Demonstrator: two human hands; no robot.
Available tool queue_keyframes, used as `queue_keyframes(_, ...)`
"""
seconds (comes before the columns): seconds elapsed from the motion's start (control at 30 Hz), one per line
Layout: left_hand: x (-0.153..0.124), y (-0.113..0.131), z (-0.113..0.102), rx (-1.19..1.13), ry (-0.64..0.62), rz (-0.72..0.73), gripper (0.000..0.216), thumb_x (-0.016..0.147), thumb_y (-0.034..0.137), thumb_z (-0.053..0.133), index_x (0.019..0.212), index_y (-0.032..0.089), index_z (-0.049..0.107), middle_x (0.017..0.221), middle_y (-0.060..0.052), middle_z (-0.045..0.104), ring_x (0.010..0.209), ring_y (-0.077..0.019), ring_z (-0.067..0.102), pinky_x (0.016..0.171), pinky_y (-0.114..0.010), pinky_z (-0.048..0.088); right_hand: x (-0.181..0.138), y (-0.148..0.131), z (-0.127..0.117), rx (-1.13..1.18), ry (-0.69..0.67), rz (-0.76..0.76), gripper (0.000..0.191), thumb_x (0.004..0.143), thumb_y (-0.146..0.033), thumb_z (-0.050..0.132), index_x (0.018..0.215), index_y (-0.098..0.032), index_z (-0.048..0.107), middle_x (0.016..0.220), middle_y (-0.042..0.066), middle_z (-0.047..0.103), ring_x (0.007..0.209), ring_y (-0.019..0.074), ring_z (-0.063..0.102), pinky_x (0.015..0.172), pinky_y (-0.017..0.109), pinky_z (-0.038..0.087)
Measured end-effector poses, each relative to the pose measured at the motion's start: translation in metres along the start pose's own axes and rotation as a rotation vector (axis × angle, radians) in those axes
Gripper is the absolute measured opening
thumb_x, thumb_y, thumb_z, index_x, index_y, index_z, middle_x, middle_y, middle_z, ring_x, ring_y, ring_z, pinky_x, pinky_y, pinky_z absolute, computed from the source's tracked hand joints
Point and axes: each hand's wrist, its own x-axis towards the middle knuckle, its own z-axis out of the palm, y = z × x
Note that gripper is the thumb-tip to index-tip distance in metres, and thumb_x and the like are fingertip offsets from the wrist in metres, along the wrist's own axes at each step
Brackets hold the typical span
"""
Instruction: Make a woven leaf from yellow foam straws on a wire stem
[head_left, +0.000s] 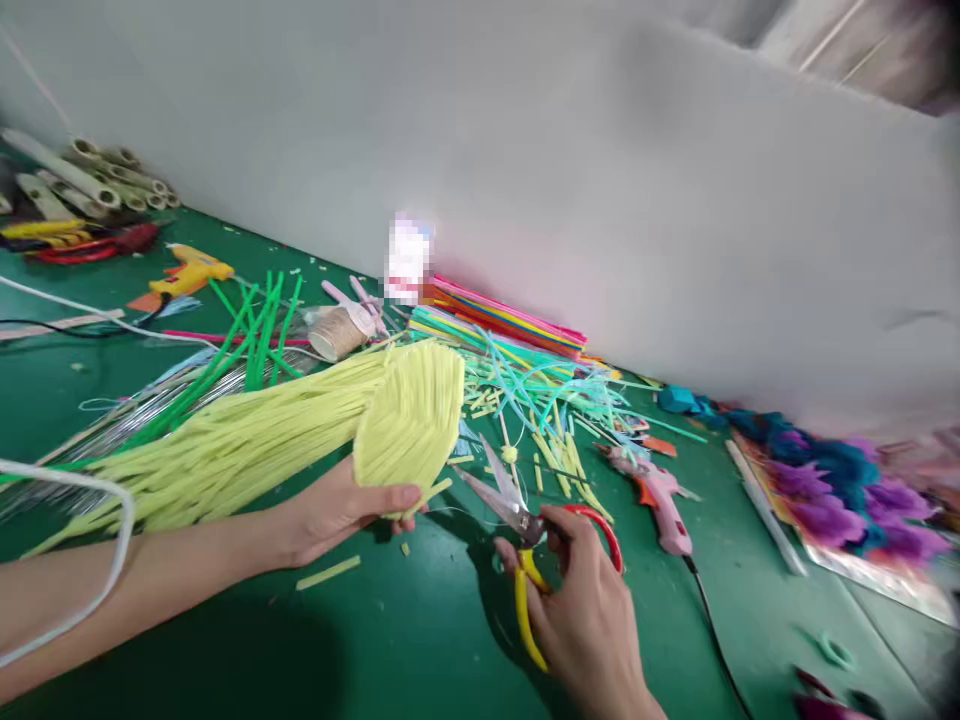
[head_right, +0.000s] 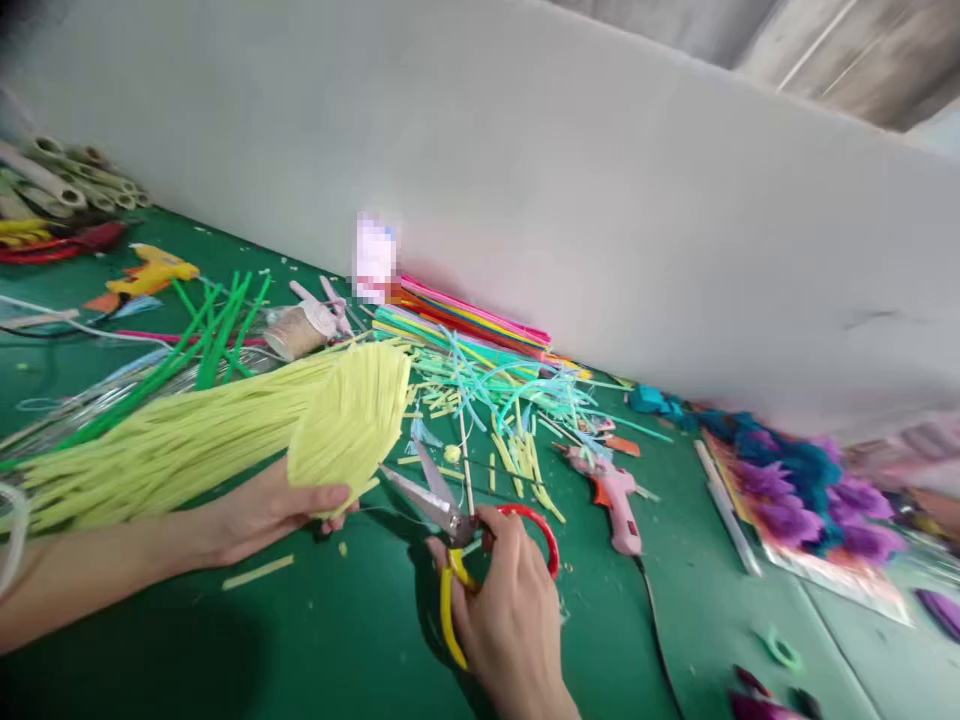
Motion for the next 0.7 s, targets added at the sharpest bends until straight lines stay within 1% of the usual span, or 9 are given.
queue_keyframes(0.13,-0.0024,-0.0024,0.0042,0.055,0.010,0.057,0.031,0.074,0.035,0.082,0.092,0.016,0.067,0.076,0.001,0.069,0.064,-0.0110,0.063,0.061,-0.023,0.054,0.0022,0.0006,0.0045,0.002,-0.009,-0.134,0.037,0.092,-0.052,0.052,0.109,-0.019,0.050,0.083,0.007,0.065,0.071,0.0234,0.066,0.059,0.032,0.052)
queue_keyframes(0.23,-0.0026,-0.0043,0.0046,0.103,0.011,0.080,0.030,0.074,0.037,0.081,0.091,0.015,0.067,0.077,0.000,0.068,0.064,-0.0118,0.062,0.059,-0.023,0.053,-0.0002,-0.0033,0.0061,0.016,-0.048,-0.187,0.036,0.093,-0.052,0.052,0.107,-0.020,0.050,0.083,0.007,0.065,0.071,0.0236,0.065,0.059,0.033,0.053)
queue_keyframes(0.33,-0.0025,-0.0062,0.0031,0.135,0.006,0.087,0.030,0.075,0.038,0.080,0.088,0.015,0.067,0.078,-0.001,0.068,0.065,-0.0132,0.062,0.059,-0.025,0.053,-0.0037,-0.0064,0.0067,0.033,-0.080,-0.196,0.038,0.091,-0.053,0.054,0.107,-0.020,0.049,0.085,0.008,0.066,0.072,0.0244,0.066,0.060,0.034,0.053)
queue_keyframes(0.47,-0.0042,-0.0057,0.0022,0.146,-0.009,0.097,0.027,0.078,0.036,0.077,0.090,0.015,0.066,0.078,-0.001,0.067,0.067,-0.0139,0.062,0.061,-0.026,0.053,-0.0042,-0.0064,0.0070,0.047,-0.084,-0.191,0.038,0.091,-0.054,0.055,0.108,-0.020,0.049,0.084,0.007,0.065,0.071,0.0241,0.065,0.060,0.034,0.053)
queue_keyframes(0.6,-0.0068,-0.0014,0.0034,0.101,-0.024,0.108,0.021,0.079,0.031,0.076,0.089,0.016,0.066,0.077,0.000,0.067,0.066,-0.0136,0.061,0.061,-0.025,0.052,-0.0020,-0.0066,0.0075,0.064,-0.103,-0.192,0.037,0.091,-0.053,0.055,0.108,-0.020,0.050,0.082,0.006,0.065,0.069,0.0229,0.065,0.060,0.033,0.053)
queue_keyframes(0.7,-0.0069,0.0008,0.0033,0.028,-0.021,0.094,0.016,0.080,0.027,0.074,0.088,0.015,0.067,0.075,0.000,0.067,0.068,-0.0150,0.062,0.062,-0.026,0.052,-0.0021,-0.0072,0.0076,0.076,-0.107,-0.198,0.037,0.091,-0.052,0.056,0.108,-0.020,0.050,0.083,0.006,0.065,0.071,0.0226,0.065,0.061,0.032,0.053)
